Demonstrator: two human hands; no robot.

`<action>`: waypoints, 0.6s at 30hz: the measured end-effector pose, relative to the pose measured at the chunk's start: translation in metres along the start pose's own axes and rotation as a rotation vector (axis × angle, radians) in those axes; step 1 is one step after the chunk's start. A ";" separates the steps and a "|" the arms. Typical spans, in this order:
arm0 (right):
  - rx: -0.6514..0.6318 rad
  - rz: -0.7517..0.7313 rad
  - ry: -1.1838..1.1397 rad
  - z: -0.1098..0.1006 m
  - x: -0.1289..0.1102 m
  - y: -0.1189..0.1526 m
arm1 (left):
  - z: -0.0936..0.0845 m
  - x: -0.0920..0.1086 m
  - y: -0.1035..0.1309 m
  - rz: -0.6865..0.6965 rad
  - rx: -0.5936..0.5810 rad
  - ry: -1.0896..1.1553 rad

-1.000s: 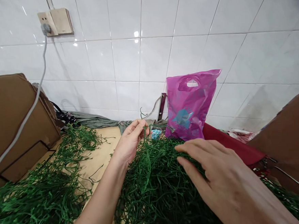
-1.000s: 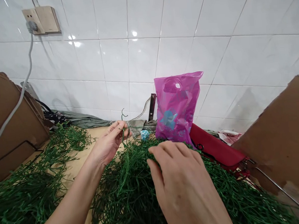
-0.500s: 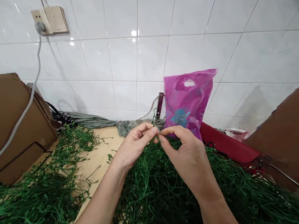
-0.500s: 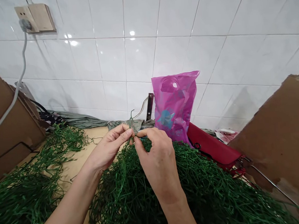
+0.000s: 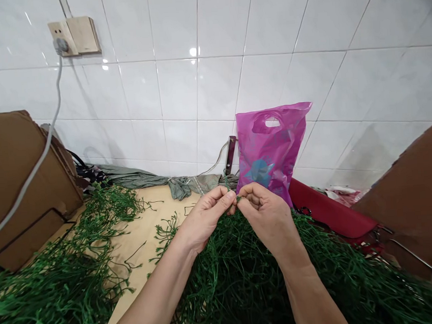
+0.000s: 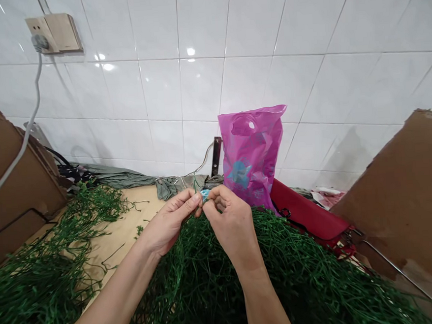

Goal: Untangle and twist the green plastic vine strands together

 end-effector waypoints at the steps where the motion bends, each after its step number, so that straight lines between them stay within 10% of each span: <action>1: 0.001 0.020 0.008 -0.002 0.003 -0.003 | 0.000 0.000 0.001 -0.013 0.010 0.021; 9: 0.263 0.154 -0.050 -0.088 0.039 -0.024 | -0.006 0.041 0.004 0.021 0.059 0.132; 13: 0.048 0.083 0.410 -0.066 0.018 -0.006 | -0.009 0.033 0.002 0.017 0.063 0.095; 18: 0.173 -0.118 0.364 -0.048 -0.020 0.012 | -0.008 0.023 0.000 0.026 -0.005 0.009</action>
Point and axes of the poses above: each hand's wrist, its own y-axis away from the middle knuckle, its own z-axis out of the palm, x = y × z, the point moved 8 cm from there along -y, towards the middle knuckle, and after that the axes turned 14 degrees about z, right-handed, at the moved point
